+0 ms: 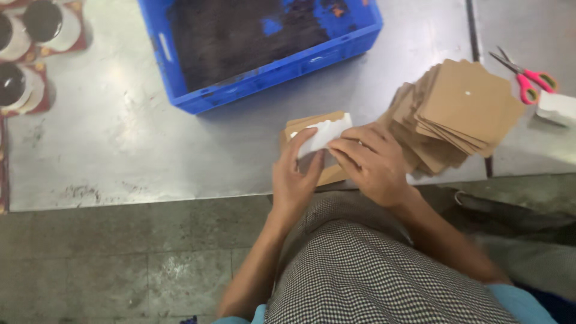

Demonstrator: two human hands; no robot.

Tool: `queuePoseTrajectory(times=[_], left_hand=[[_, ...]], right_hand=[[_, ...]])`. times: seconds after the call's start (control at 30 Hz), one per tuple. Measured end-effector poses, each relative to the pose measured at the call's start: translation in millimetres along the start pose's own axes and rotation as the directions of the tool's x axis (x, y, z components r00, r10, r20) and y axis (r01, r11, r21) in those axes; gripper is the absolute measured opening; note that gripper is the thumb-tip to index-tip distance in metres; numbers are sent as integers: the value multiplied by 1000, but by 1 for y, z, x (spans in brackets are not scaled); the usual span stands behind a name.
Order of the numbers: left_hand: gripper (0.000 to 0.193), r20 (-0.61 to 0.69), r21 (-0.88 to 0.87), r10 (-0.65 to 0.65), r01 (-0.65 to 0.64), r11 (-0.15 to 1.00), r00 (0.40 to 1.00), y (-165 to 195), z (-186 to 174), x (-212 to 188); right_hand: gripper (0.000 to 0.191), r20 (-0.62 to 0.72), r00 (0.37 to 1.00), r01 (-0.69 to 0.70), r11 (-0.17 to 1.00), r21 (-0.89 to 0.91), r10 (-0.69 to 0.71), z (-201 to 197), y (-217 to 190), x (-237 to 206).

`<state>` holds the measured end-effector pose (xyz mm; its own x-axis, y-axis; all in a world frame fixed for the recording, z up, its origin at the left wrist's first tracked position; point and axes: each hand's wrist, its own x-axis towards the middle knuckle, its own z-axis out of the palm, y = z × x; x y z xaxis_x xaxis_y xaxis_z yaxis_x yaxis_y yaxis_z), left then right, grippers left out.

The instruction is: The person holds a white plastic piece with a hole in one hand and picks brown cardboard squares one at a time with the other hand, pressing each square against the white piece and stacking it on the workbench. The stack of finished squares grows as the person works through the pile.

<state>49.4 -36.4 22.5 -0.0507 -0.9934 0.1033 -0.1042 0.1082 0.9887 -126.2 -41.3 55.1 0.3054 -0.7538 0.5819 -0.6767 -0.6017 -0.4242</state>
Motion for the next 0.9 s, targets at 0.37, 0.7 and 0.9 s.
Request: queuePoseTrajectory(times=[0.37, 0.7, 0.9], left_hand=[[40, -84, 303, 159, -127, 945, 984, -8, -44, -19], [32, -309, 318, 1, 102, 942, 951, -40, -100, -37], [31, -402, 339, -31, 180, 923, 915, -38, -124, -45]], right_hand=[[15, 151, 983, -139, 958, 250, 104, 44, -20, 12], [23, 238, 850, -504, 856, 111, 470, 137, 97, -37], [12, 234, 966, -92, 992, -83, 109, 154, 99, -76]])
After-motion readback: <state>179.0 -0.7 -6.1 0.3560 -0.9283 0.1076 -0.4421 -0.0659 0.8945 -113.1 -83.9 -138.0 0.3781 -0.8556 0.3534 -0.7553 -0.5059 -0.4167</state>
